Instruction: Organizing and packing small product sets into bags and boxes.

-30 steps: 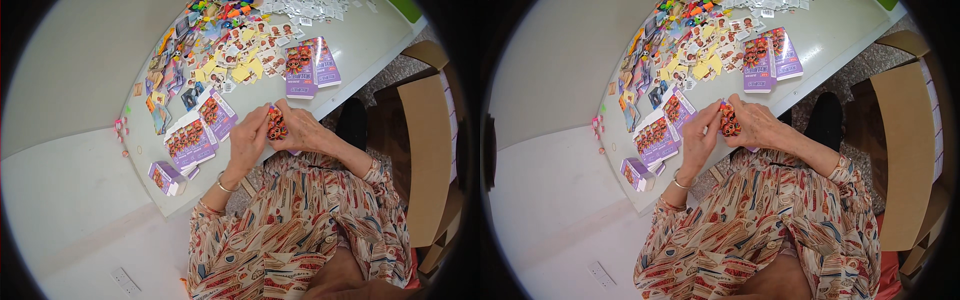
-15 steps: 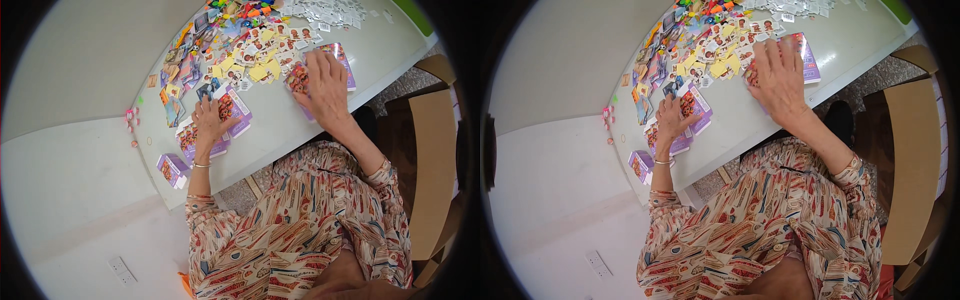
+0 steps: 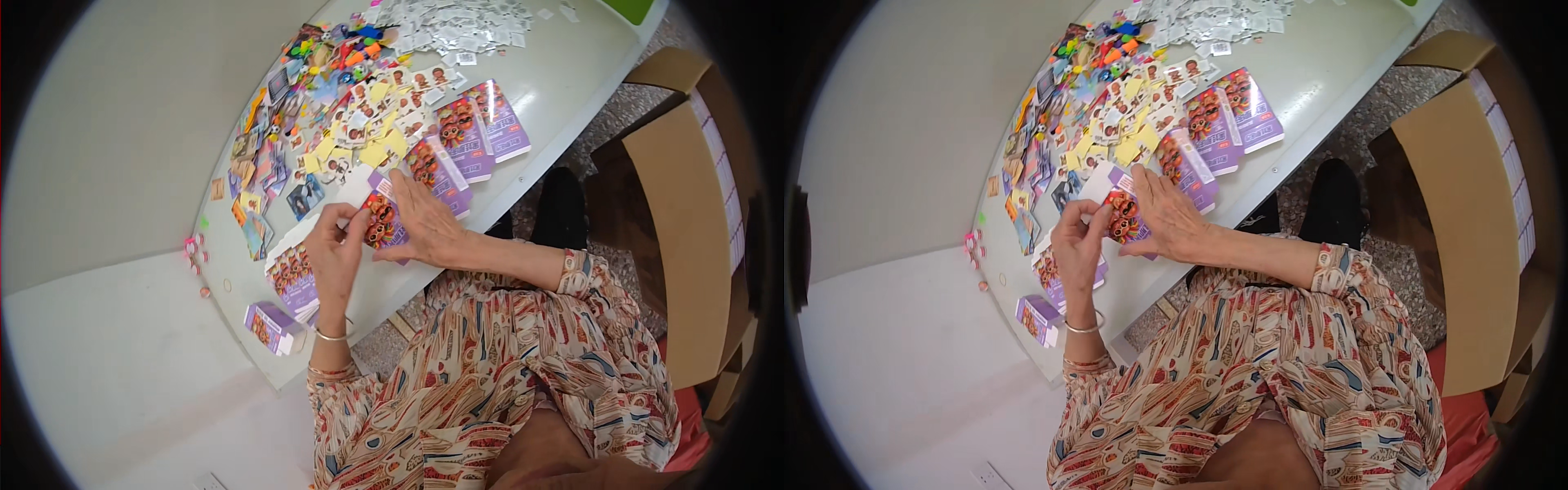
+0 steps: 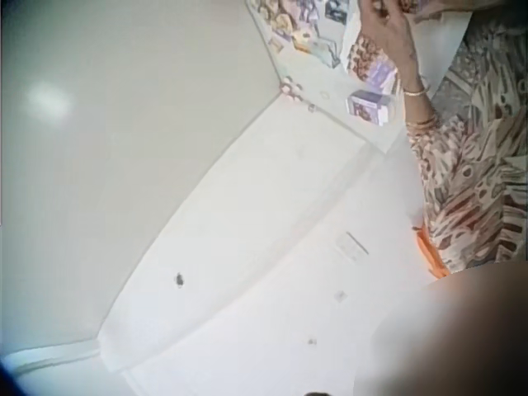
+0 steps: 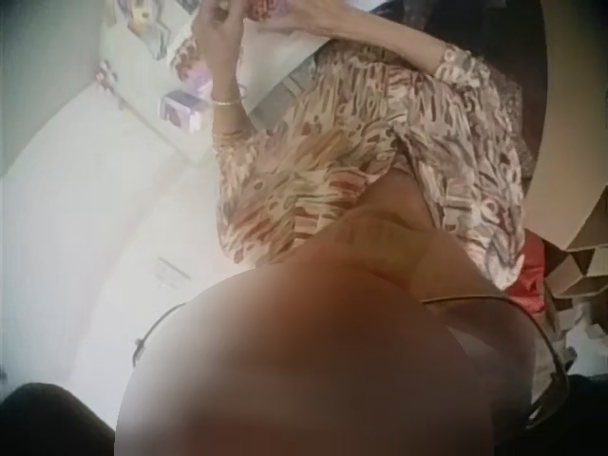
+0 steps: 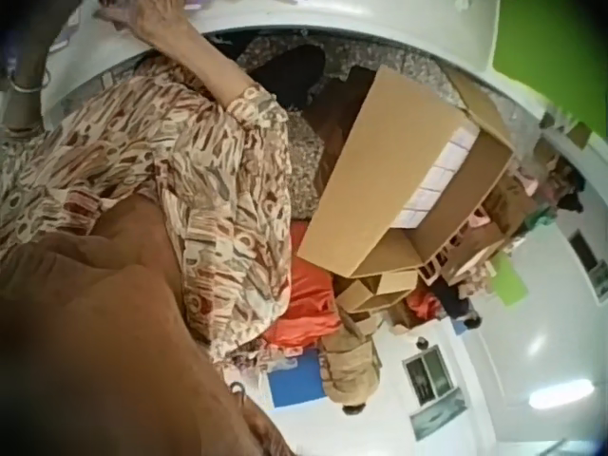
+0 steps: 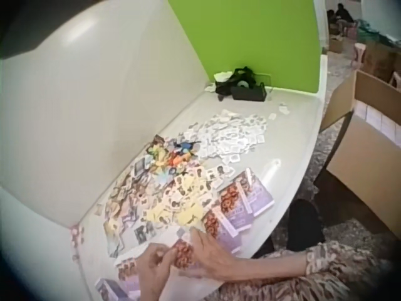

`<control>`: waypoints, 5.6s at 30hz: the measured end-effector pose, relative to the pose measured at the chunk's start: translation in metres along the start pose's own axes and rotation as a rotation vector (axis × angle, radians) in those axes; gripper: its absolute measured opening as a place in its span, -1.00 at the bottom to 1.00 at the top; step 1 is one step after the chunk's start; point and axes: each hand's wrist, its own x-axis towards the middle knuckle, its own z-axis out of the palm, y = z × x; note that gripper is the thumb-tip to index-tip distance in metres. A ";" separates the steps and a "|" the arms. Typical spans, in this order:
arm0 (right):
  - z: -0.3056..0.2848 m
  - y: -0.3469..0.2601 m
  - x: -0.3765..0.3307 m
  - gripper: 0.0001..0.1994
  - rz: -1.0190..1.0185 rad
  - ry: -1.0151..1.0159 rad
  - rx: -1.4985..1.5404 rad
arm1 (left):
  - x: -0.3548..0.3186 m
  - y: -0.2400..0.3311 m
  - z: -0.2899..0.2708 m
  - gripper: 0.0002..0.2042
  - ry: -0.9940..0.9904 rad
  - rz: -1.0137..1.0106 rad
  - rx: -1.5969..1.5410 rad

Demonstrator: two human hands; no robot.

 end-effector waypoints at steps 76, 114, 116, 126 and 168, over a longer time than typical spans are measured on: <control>-0.040 0.021 -0.002 -0.40 0.185 -0.613 0.366 | -0.047 -0.016 0.015 -0.74 -0.193 -0.091 -0.309; -0.006 0.006 0.038 -0.16 0.055 -0.261 -0.324 | 0.091 -0.090 -0.118 -0.84 0.092 0.123 0.007; -0.008 0.014 0.036 -0.16 0.064 -0.257 -0.352 | 0.085 -0.044 -0.097 -0.88 0.066 0.090 -0.056; -0.007 -0.007 0.028 -0.17 -0.065 -0.279 -0.364 | 0.059 -0.012 -0.055 -0.85 -0.355 0.285 0.436; -0.024 0.001 0.020 -0.20 0.063 -0.288 -0.306 | 0.120 -0.118 -0.030 -0.60 0.019 0.479 0.676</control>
